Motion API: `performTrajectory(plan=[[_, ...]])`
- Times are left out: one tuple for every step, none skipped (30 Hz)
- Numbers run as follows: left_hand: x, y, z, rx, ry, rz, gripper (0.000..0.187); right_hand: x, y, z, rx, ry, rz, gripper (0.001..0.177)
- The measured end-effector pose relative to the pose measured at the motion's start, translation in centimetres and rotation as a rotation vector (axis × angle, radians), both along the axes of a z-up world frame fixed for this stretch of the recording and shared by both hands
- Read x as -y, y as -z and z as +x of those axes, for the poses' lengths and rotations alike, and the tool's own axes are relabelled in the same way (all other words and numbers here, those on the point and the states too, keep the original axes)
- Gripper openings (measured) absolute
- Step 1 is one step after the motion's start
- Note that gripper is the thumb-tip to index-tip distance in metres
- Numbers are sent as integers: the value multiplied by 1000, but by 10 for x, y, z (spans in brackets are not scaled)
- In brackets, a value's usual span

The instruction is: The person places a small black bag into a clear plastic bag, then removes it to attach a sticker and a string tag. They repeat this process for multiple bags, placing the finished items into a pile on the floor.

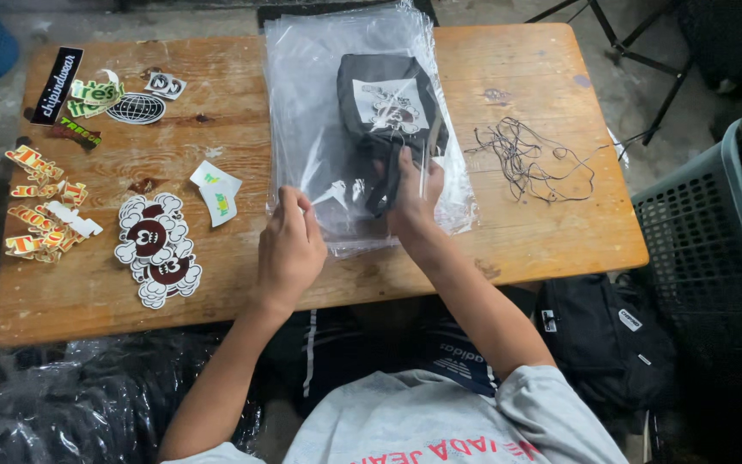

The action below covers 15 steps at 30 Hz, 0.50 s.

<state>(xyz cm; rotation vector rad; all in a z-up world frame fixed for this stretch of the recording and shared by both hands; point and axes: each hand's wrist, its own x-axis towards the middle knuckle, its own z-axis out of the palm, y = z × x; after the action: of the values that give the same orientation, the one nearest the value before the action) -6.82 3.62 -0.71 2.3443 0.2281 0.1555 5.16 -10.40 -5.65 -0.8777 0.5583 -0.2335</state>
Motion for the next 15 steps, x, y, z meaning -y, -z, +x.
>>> performTrajectory(plan=[[0,0,-2,-2,0,1,5,0,-2,-4,-2,0,1,57],[0,-1,-4,-20,-4,18,5,0,-5,-7,-23,5,-40,58],[0,-1,-6,-38,-9,35,5,-1,-7,-11,-45,10,-80,59],[-2,4,-5,-40,-9,37,5,0,3,-11,-46,9,-78,59],[-4,8,-5,-59,-13,53,6,1,14,-10,-15,19,-85,63],[-6,13,-5,-80,-17,69,6,3,25,-10,16,29,-93,67],[-7,14,-6,-81,-16,69,6,3,34,-16,14,29,-93,67],[-8,14,-6,-84,-7,73,8,3,43,-21,65,28,-233,49],[-9,15,-7,-87,2,77,9,3,51,-27,116,27,-372,31],[-8,9,-9,-86,2,79,9,4,50,-35,116,27,-371,31],[-7,4,-10,-106,20,90,8,4,48,-44,134,-19,-341,26],[-5,-1,-12,-128,40,100,8,6,47,-53,148,-65,-313,22],[-6,4,-11,-131,41,100,8,13,73,-57,145,-65,-313,22],[-7,10,-11,-140,50,131,9,22,99,-62,203,-74,-215,44],[-7,16,-11,-149,60,161,11,31,124,-67,260,-82,-116,66]])
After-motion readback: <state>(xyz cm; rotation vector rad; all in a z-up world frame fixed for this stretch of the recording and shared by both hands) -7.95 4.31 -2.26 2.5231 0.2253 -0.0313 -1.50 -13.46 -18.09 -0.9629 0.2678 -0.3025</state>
